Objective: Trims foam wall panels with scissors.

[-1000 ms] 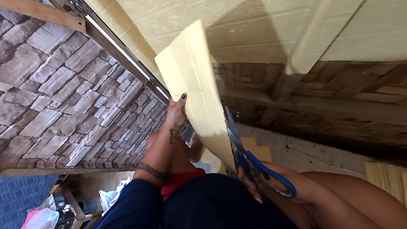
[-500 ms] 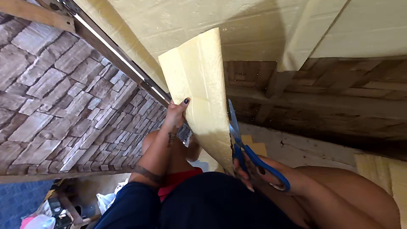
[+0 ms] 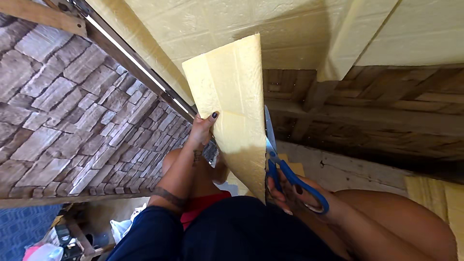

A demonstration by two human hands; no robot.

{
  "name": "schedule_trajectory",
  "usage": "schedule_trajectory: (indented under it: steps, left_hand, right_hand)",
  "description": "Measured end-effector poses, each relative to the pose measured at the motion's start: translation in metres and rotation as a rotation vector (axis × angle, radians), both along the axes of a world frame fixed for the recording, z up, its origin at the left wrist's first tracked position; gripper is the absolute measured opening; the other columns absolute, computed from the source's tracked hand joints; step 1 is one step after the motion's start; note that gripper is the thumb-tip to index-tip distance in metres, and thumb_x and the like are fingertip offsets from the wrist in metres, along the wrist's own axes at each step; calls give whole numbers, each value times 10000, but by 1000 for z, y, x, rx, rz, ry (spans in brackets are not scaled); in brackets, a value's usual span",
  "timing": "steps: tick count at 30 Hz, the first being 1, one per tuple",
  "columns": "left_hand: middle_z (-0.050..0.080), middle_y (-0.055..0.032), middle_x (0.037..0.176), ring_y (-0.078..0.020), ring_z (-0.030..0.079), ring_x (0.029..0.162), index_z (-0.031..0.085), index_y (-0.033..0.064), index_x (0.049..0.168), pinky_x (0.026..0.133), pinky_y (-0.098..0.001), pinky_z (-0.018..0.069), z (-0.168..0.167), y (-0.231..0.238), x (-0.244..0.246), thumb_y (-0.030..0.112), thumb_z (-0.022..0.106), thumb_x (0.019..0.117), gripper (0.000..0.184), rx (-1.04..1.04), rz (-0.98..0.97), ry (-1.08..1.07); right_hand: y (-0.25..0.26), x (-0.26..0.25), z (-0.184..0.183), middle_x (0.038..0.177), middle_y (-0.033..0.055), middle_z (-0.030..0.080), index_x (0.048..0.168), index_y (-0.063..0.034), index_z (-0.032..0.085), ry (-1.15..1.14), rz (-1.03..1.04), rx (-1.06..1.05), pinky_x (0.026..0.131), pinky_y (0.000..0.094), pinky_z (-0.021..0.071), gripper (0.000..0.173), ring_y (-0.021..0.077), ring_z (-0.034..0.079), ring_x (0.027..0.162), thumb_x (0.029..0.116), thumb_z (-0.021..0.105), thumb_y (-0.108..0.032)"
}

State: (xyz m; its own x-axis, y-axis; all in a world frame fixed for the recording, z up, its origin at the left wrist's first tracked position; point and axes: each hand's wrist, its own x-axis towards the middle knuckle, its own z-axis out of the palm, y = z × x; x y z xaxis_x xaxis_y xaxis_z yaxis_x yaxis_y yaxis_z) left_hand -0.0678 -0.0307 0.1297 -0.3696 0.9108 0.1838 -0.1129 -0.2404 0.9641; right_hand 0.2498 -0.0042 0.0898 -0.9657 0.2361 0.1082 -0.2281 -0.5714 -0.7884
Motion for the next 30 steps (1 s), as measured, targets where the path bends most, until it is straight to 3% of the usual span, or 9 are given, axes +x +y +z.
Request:
schedule_trajectory:
  steps: [6, 22, 30]
  left_hand:
    - [741, 31, 986, -68, 719, 846, 646, 243, 1188, 752, -273, 616, -4, -4, 5, 347, 765, 919, 312, -47, -3, -23]
    - [743, 43, 972, -48, 717, 832, 657, 269, 1171, 727, -246, 609, -12, -1, 4, 361, 735, 943, 257, -21, -57, -42]
    - [746, 27, 951, -65, 724, 816, 665, 253, 1163, 721, -261, 615, -11, -2, 3, 363, 747, 933, 268, -24, -53, -54]
  right_hand:
    - [-5, -1, 3, 813, -80, 610, 1098, -164, 632, 6, -69, -30, 598, 157, 524, 483, 18, 610, 681, 884, 697, -591]
    - [-9, 1, 12, 689, -108, 596, 966, -175, 689, -80, -228, 12, 459, 121, 460, 312, -37, 536, 520, 877, 767, -463]
    - [-10, 1, 13, 691, -98, 605, 958, -175, 693, -113, -244, 31, 476, 140, 493, 301, -21, 561, 531, 873, 774, -452]
